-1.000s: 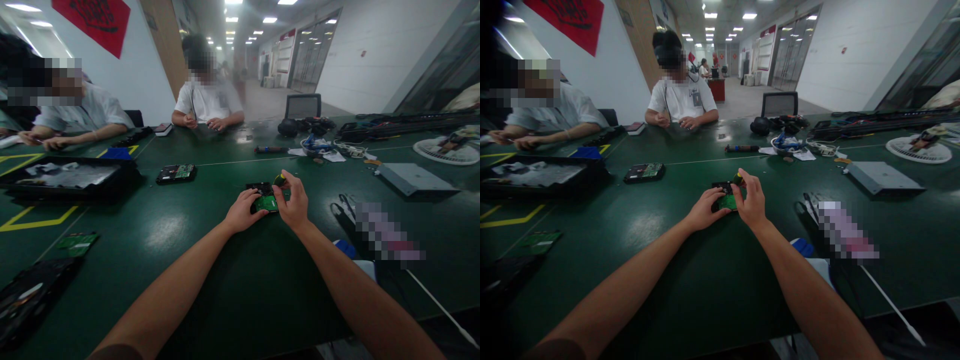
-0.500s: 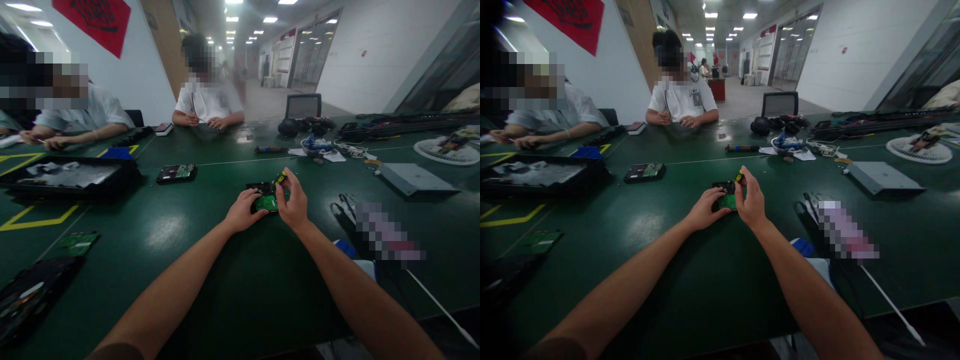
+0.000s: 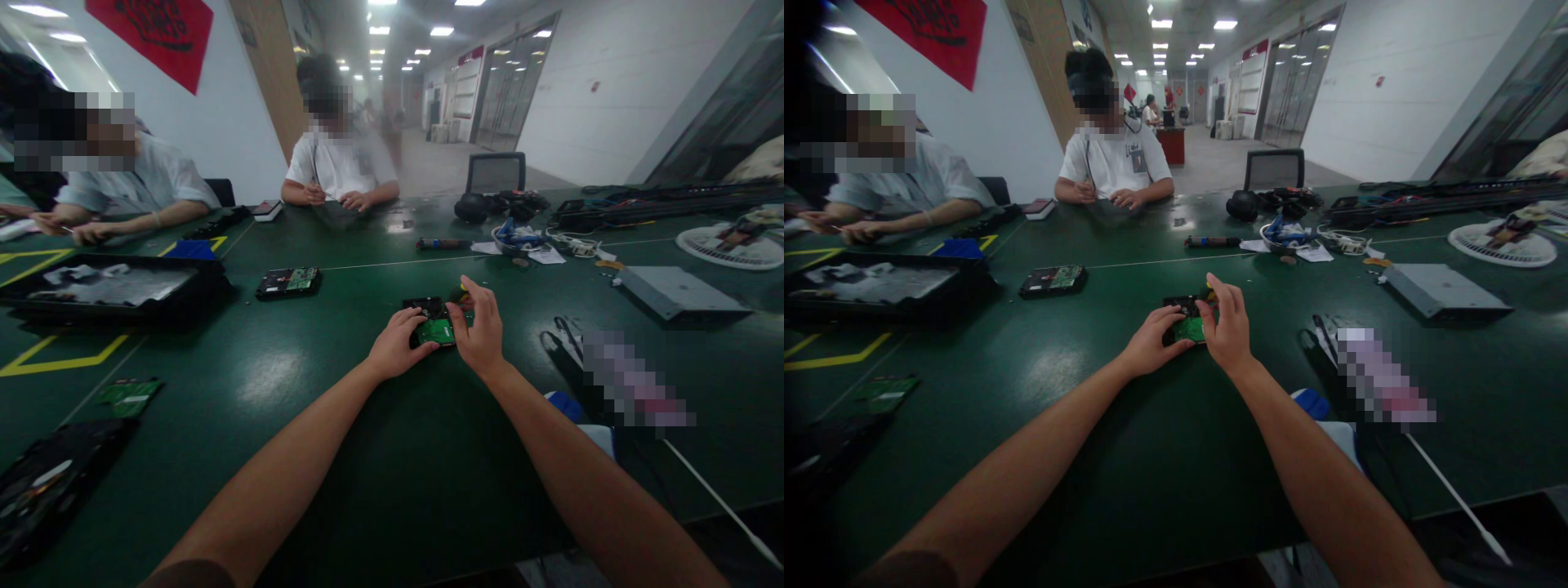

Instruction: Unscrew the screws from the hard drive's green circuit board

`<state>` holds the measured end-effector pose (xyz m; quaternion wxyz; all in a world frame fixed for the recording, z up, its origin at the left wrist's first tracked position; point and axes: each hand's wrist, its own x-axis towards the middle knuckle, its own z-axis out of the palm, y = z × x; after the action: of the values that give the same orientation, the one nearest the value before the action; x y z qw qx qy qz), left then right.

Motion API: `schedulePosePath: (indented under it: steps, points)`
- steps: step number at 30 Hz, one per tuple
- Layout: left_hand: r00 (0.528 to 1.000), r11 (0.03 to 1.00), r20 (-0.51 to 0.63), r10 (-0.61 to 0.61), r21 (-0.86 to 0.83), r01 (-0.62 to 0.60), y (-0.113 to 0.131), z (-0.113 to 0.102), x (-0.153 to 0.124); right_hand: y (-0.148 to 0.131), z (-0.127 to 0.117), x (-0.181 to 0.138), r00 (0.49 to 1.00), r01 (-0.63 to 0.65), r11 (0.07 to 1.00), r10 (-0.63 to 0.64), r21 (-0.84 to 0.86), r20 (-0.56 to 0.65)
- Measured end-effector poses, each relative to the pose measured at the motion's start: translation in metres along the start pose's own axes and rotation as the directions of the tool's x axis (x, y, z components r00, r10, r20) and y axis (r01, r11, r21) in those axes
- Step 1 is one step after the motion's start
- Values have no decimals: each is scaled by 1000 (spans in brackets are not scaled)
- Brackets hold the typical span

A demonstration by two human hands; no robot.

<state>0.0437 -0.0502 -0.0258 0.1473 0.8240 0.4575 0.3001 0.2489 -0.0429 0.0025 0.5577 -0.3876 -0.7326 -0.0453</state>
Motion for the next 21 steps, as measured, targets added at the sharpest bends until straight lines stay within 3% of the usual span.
schedulePosePath:
  steps: [21]
  points:
    - [1000,1000,-5,-6,-6,6,0,1,0,-3,0,-1,1000,-17,1000,17,4,22]
